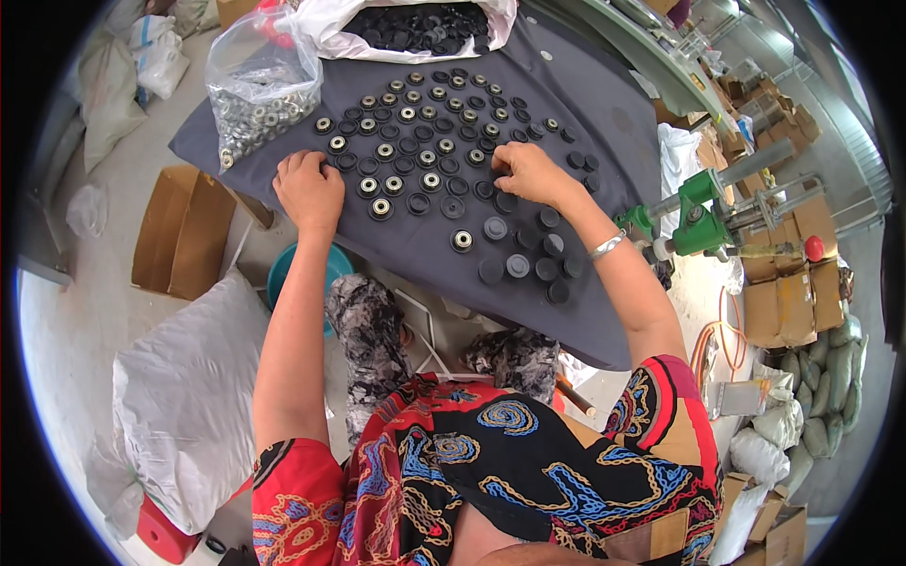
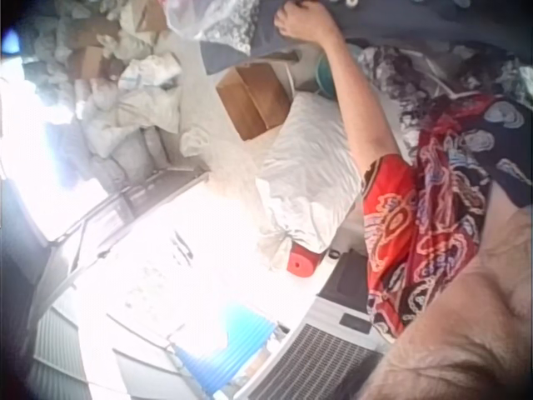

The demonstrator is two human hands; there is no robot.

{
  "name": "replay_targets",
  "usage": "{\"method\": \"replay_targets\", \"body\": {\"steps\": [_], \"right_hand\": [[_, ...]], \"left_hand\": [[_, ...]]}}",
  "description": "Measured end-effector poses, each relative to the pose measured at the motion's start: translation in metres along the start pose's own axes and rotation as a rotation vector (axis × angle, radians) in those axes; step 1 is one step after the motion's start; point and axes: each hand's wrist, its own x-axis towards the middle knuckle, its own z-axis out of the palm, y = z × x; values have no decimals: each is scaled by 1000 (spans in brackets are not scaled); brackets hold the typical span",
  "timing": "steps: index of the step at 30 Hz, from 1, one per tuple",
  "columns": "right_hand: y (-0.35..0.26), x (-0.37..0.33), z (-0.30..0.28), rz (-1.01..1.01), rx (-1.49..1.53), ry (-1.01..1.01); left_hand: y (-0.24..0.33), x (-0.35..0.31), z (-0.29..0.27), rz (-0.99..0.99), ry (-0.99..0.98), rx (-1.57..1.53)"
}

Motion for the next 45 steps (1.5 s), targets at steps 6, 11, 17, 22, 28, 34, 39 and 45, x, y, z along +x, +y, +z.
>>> {"method": "replay_targets", "body": {"steps": [6,11,17,22,28,34,39,45], "right_hand": [[3,5,4,48,17,-31],[9,6,8,42,-42,-18],[10,-3,8,64,69,103],[1,7,-5,29,141,192],[2,35,11,-29,69,160],[-7,43,6,8,-26,65],[-4,35,7,-23,-43,56],[-16,4,8,-23,-128,177]], "left_hand": [[0,2,0,-1,-28,18],[3,0,-1,5,0,-5],[0,0,2,9,3,-1],[-1,0,2,2,8,-15],[1,1,0,-6,-38,9],[2,-1,-1,16,14,-10],[2,0,-1,16,3,-15],[1,3,2,5,3,1]]}}
